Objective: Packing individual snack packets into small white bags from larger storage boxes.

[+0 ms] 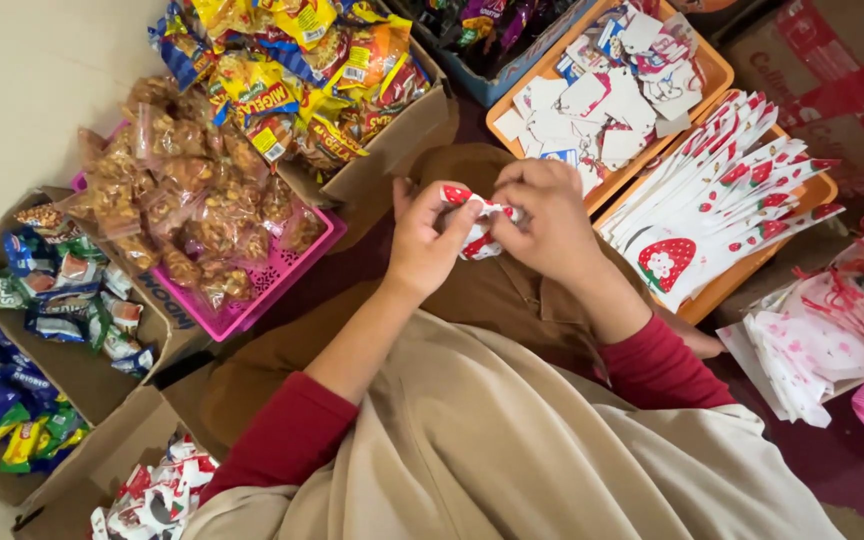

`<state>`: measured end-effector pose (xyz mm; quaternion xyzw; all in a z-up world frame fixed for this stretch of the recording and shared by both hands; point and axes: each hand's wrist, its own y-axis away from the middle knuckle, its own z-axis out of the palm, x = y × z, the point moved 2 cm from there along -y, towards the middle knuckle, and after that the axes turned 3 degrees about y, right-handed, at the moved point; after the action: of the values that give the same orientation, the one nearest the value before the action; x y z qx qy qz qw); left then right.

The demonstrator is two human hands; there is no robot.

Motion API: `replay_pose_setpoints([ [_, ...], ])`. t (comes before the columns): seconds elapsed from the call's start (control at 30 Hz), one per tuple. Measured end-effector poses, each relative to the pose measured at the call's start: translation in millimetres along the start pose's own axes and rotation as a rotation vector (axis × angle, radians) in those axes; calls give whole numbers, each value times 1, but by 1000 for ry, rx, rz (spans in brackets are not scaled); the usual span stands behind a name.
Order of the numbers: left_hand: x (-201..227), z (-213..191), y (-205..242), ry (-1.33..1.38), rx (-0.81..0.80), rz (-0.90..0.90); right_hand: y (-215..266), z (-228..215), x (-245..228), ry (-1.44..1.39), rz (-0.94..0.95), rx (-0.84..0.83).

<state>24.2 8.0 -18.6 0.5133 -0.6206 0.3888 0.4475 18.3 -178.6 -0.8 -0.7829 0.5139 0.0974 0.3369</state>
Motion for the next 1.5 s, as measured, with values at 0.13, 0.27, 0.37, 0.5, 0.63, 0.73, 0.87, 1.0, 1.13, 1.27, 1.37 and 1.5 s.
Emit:
replay_pose_setpoints([
  [0.13,-17,6,0,46,69,-17,2,5,0,-636,240,-178],
  [0.27,-41,11,4,192,97,-256,4,6,-5,-547,210,-106],
  [0.37,-31,13,3,339,124,-324,2,3,-15,-417,62,126],
  [0.5,-35,4,-3,319,171,-354,12,6,-8,-378,-49,170],
  [0.63,-13,-3,-6,394,178,-247,16,-1,6,-527,-40,173],
  [0.73,-27,1,-5,402,237,-329,17,-5,8,-385,-133,191],
  [0.87,-27,8,-6,278,203,-320,11,-2,-3,-168,-208,241],
  [1.0,-32,10,-6,229,175,-317,10,12,-2,-146,-223,259],
  [1.13,-25,5,-4,257,113,-294,13,7,2,-415,-100,200],
  [1.27,-42,-1,-5,326,353,-395,28,-3,17,-617,-21,43],
  [1.37,-86,-9,-9,392,418,-582,42,-2,36,-689,15,-100],
  [1.5,-115,-5,-3,262,458,-458,35,0,28,-803,65,-232],
])
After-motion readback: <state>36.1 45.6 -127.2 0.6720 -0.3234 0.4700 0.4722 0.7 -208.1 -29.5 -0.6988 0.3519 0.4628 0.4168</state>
